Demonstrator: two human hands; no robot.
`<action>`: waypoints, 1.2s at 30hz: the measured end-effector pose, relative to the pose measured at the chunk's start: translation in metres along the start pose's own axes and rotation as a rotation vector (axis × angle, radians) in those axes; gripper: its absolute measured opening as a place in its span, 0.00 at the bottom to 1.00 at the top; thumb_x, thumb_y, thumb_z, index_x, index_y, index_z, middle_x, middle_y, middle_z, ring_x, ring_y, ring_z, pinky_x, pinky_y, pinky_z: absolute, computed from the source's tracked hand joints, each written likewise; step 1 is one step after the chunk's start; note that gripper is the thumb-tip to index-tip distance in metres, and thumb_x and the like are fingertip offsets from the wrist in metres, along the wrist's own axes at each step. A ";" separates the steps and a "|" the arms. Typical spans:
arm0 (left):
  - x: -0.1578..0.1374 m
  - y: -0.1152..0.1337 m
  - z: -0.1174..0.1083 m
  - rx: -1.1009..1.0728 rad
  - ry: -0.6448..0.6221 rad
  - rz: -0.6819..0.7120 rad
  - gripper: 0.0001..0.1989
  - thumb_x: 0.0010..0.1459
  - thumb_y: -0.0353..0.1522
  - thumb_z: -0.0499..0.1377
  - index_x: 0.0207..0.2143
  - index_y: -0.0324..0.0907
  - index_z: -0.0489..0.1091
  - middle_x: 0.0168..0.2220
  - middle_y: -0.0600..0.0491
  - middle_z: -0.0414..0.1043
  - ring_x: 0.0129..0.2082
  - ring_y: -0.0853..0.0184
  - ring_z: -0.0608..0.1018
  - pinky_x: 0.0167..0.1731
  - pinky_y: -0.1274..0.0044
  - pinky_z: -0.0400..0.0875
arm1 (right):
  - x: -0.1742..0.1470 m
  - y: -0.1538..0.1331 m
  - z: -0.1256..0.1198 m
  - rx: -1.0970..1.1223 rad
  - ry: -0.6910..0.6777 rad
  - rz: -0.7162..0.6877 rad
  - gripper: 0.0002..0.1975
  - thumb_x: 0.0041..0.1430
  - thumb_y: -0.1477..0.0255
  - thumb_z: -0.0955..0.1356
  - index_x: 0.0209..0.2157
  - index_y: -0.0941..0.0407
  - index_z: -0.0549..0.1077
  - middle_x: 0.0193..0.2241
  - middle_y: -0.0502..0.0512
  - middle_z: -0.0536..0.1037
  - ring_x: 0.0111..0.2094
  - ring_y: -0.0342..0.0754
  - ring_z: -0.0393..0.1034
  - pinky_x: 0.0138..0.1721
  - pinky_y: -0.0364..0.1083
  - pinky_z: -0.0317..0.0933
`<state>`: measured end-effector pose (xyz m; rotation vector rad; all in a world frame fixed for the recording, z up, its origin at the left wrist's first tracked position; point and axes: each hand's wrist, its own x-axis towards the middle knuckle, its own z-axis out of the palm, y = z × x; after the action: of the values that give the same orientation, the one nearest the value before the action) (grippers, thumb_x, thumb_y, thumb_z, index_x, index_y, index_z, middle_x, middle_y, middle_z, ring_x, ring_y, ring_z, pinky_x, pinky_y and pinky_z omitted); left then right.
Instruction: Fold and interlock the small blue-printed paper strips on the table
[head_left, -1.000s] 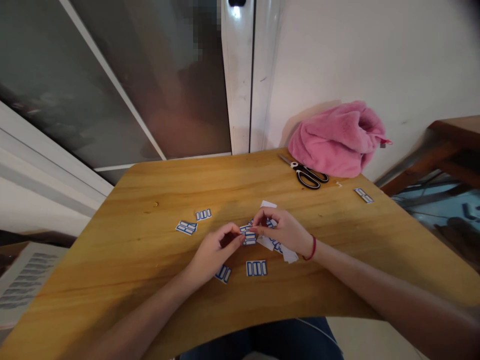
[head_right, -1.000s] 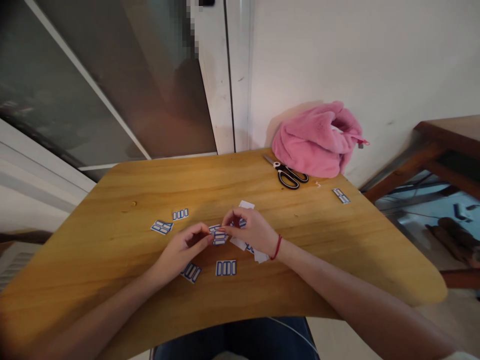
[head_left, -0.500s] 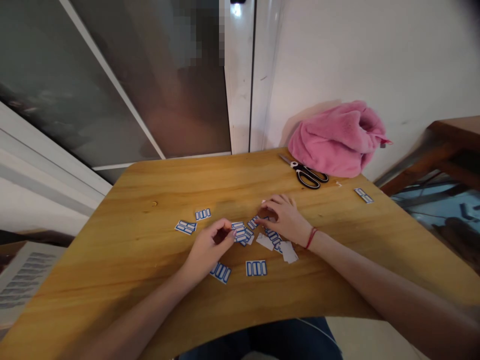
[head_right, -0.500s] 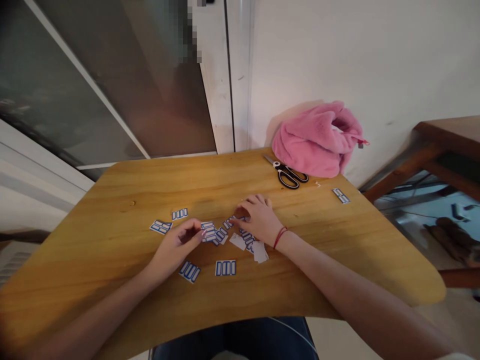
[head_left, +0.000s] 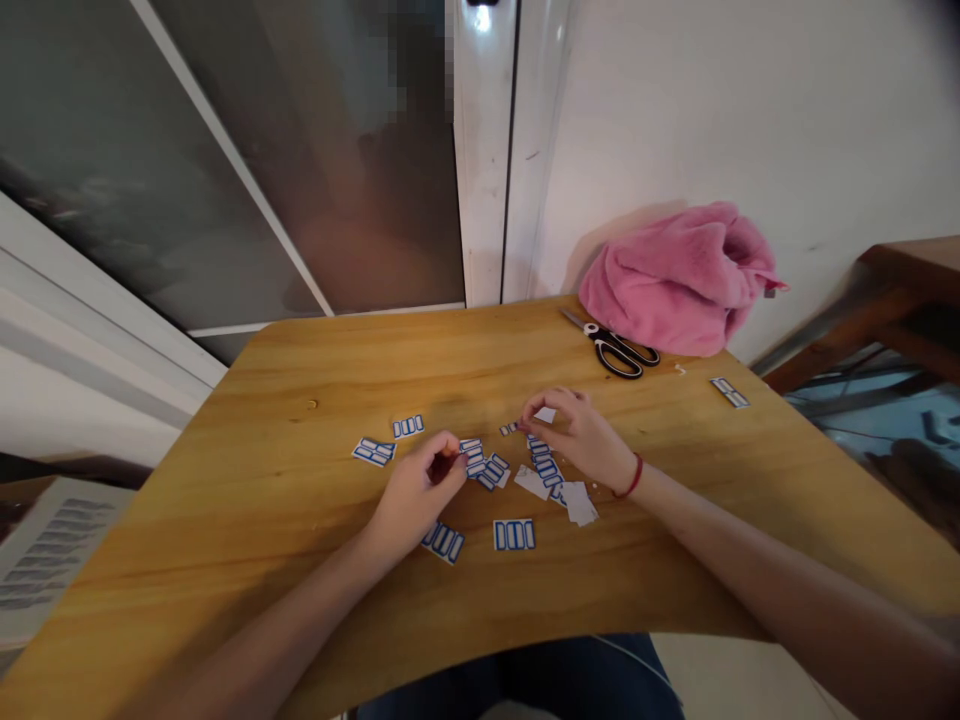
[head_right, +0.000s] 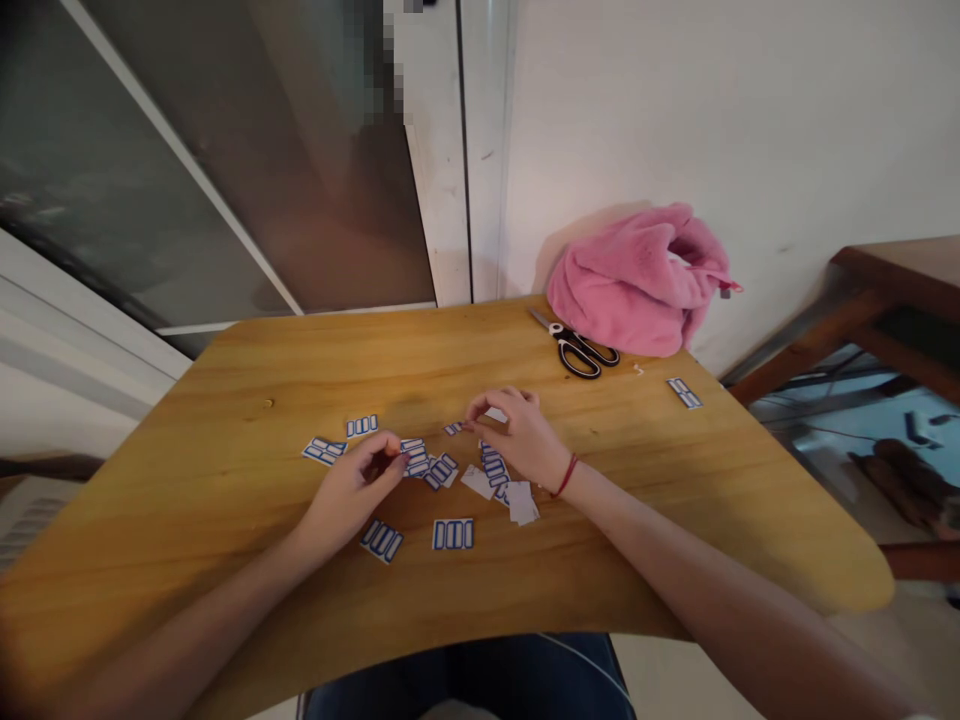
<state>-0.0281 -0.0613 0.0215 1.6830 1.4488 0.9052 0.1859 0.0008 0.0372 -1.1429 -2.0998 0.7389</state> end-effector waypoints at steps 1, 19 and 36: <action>0.000 0.000 0.000 0.012 -0.014 0.002 0.08 0.56 0.35 0.51 0.26 0.42 0.58 0.23 0.59 0.57 0.25 0.73 0.63 0.27 0.81 0.58 | -0.001 -0.003 -0.001 0.080 -0.023 0.004 0.07 0.54 0.66 0.66 0.30 0.55 0.69 0.31 0.51 0.74 0.36 0.46 0.65 0.43 0.49 0.53; -0.004 0.008 0.006 -0.165 -0.273 0.006 0.11 0.57 0.39 0.51 0.30 0.41 0.61 0.28 0.56 0.62 0.29 0.71 0.65 0.30 0.81 0.61 | -0.012 -0.013 0.021 0.350 -0.270 0.045 0.12 0.48 0.67 0.70 0.34 0.56 0.69 0.25 0.48 0.70 0.25 0.39 0.60 0.27 0.40 0.57; -0.003 0.006 0.007 -0.008 -0.184 0.100 0.10 0.53 0.39 0.56 0.29 0.41 0.67 0.30 0.55 0.70 0.31 0.70 0.70 0.33 0.79 0.64 | -0.013 -0.017 0.016 0.292 -0.261 0.060 0.14 0.49 0.60 0.69 0.27 0.57 0.70 0.21 0.48 0.69 0.23 0.39 0.59 0.25 0.40 0.55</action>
<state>-0.0196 -0.0655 0.0234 1.7955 1.2471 0.7854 0.1712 -0.0212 0.0353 -0.9940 -2.0811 1.2355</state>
